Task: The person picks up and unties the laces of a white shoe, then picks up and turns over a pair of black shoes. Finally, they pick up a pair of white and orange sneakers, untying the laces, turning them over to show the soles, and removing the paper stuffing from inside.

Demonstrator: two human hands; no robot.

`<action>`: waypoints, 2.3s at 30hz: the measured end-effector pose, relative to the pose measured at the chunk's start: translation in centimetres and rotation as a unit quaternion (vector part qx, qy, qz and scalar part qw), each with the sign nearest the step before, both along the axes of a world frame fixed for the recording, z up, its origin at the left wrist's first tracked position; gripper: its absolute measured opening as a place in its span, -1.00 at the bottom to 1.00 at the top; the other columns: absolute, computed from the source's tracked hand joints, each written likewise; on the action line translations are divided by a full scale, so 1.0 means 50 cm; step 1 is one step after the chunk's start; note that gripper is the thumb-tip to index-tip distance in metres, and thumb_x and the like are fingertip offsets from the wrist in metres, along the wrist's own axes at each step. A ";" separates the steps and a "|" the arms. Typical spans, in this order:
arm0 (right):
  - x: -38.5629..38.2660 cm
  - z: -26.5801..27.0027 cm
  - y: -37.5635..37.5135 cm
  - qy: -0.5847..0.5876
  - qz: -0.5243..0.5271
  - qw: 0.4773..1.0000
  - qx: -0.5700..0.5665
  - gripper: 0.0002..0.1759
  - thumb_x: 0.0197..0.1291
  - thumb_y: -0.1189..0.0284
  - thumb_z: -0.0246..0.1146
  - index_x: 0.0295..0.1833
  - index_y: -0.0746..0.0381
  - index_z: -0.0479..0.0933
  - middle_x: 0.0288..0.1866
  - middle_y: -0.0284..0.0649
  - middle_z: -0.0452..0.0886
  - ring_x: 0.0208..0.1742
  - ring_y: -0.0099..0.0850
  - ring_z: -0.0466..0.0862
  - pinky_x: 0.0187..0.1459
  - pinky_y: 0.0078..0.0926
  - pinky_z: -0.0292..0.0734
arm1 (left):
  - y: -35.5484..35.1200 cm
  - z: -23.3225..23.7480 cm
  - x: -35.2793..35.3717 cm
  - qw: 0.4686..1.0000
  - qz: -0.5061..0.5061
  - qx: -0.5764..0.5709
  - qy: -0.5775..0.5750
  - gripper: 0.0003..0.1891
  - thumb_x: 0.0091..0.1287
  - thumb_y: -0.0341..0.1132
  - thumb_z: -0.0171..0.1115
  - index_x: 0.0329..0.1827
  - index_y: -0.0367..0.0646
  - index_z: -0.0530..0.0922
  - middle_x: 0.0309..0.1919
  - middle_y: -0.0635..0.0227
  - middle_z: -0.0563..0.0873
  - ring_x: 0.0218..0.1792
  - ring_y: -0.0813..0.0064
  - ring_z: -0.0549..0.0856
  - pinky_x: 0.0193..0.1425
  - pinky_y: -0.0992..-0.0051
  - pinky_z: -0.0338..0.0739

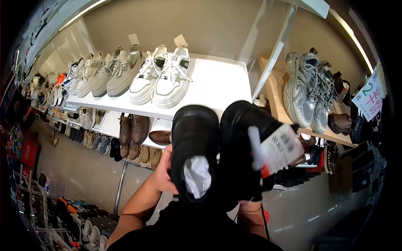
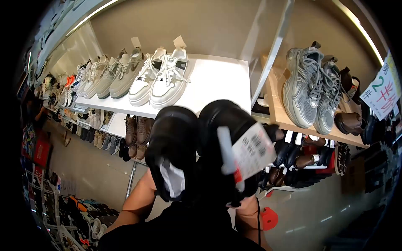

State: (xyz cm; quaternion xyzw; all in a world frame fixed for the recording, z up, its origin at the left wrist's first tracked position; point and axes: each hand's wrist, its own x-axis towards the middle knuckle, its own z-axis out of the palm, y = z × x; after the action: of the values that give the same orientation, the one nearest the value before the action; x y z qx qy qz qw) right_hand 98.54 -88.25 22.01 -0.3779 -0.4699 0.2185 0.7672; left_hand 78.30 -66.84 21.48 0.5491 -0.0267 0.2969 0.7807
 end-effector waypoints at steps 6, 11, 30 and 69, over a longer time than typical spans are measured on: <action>0.126 0.165 0.178 0.131 0.007 0.991 0.035 0.08 0.13 0.38 0.43 0.70 0.34 0.04 0.49 -0.07 0.46 0.43 -0.20 0.54 0.45 -0.22 0.43 | 0.120 0.162 0.185 0.989 0.073 -0.130 -0.009 0.24 0.03 -0.08 0.77 0.68 -0.20 0.07 0.44 0.05 0.50 0.43 0.26 0.54 0.53 0.29 0.44; 0.219 0.173 0.243 0.011 -0.024 0.998 -0.058 0.18 0.06 0.52 0.51 0.73 0.32 -0.02 0.53 -0.06 0.43 0.47 -0.28 0.50 0.48 -0.30 0.38 | 0.205 0.149 0.247 0.982 0.118 0.143 0.027 0.31 -0.03 -0.21 0.78 0.66 -0.52 0.02 0.53 -0.05 0.41 0.49 0.20 0.47 0.59 0.27 0.34; 0.185 0.099 0.200 -0.340 -0.235 0.890 -0.192 0.08 -0.17 0.35 0.71 0.54 0.33 0.41 0.68 0.20 0.22 0.57 -0.01 0.46 0.47 -0.21 0.42 | 0.123 0.112 0.159 0.788 0.286 0.517 0.173 0.28 -0.10 -0.09 0.78 0.63 -0.46 0.15 0.58 -0.38 0.23 0.53 -0.27 0.39 0.56 0.14 0.37; -0.148 -0.416 -0.052 0.016 -0.366 0.868 -0.336 -0.37 0.18 0.49 0.49 0.38 0.30 0.51 0.30 -0.03 0.62 0.03 -0.30 0.75 0.04 -0.36 0.70 | -0.024 -0.528 -0.041 0.925 0.012 0.204 0.319 -0.71 0.33 -0.40 0.45 0.05 -0.32 0.68 0.00 0.17 0.75 -0.10 0.38 0.78 -0.02 0.46 0.67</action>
State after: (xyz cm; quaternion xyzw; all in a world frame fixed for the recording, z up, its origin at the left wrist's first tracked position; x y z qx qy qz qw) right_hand 91.16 -90.85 1.21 -0.7538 -0.1834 0.0726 0.6268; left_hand 76.27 -68.02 -4.94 0.7625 0.1707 0.1037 0.6154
